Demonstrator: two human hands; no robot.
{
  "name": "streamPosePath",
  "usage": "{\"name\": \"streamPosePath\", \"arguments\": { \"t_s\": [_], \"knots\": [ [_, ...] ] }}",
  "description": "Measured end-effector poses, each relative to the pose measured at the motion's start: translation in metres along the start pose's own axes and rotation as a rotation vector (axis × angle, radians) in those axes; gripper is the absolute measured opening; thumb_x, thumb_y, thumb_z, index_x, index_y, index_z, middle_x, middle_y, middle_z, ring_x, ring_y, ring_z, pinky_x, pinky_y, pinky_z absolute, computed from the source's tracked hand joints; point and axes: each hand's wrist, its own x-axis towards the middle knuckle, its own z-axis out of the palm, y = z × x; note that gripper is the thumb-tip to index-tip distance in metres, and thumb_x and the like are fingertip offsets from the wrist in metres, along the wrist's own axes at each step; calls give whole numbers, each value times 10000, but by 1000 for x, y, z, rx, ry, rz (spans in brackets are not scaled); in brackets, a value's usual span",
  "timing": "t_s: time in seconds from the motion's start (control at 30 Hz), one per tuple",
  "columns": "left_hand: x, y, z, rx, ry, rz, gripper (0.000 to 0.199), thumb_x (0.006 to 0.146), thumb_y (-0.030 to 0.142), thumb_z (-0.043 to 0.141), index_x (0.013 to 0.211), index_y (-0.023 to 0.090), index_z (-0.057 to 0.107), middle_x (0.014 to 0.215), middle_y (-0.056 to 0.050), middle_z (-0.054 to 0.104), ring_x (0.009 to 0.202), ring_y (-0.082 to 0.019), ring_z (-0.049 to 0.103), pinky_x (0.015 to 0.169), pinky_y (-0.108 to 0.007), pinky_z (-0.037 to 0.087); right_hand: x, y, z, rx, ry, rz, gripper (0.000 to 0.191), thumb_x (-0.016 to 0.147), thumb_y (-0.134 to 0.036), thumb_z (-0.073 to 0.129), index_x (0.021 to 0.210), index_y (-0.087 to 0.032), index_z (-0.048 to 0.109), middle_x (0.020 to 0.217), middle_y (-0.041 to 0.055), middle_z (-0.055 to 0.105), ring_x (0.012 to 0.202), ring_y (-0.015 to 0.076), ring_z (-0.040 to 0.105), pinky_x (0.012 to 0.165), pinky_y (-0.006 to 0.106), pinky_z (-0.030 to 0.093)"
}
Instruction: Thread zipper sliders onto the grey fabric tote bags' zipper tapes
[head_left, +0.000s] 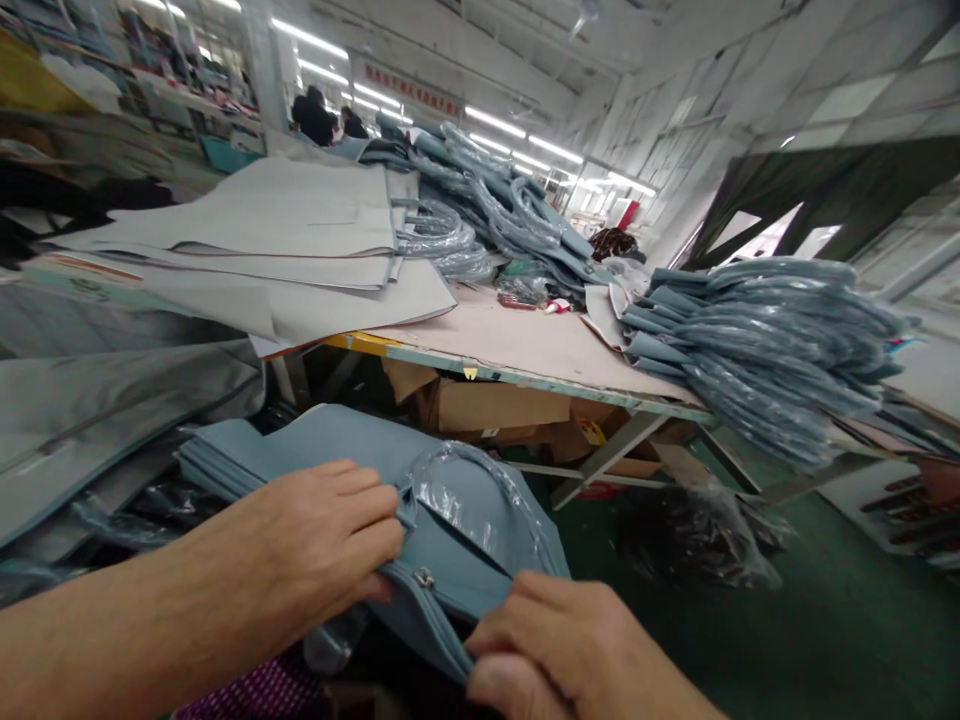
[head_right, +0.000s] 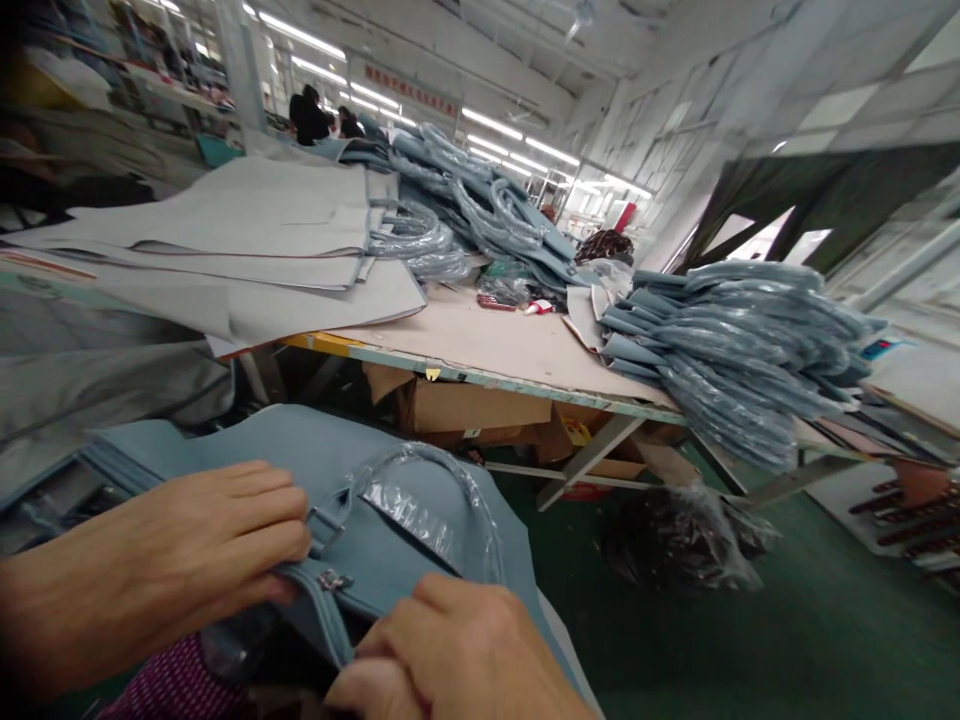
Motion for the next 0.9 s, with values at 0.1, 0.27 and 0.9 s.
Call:
{"name": "streamPosePath", "arguments": {
  "t_s": [0.1,0.27,0.9],
  "knots": [
    [-8,7,4,-15,1,0,204,906,193,733,817,202,550,788,30,554,708,-190,458,662,-368,305,10,2,-14,190,-70,196,213,1020,-186,511,1140,-232,680,1058,3,716,989,157,681,874,238,515],
    [-9,11,5,38,32,105,186,1039,190,472,870,193,552,800,2,539,720,-209,427,652,-393,283,33,0,-10,383,-318,188,435,954,-133,506,1373,-203,597,1367,70,640,1269,220,576,1119,353,426],
    [11,17,3,89,-33,-41,354,672,184,925,831,219,611,781,51,633,668,-184,550,627,-356,355,28,22,1,12,-25,-41,153,986,-175,570,889,-156,687,684,-12,642,572,135,537,566,273,358]
  ]
}}
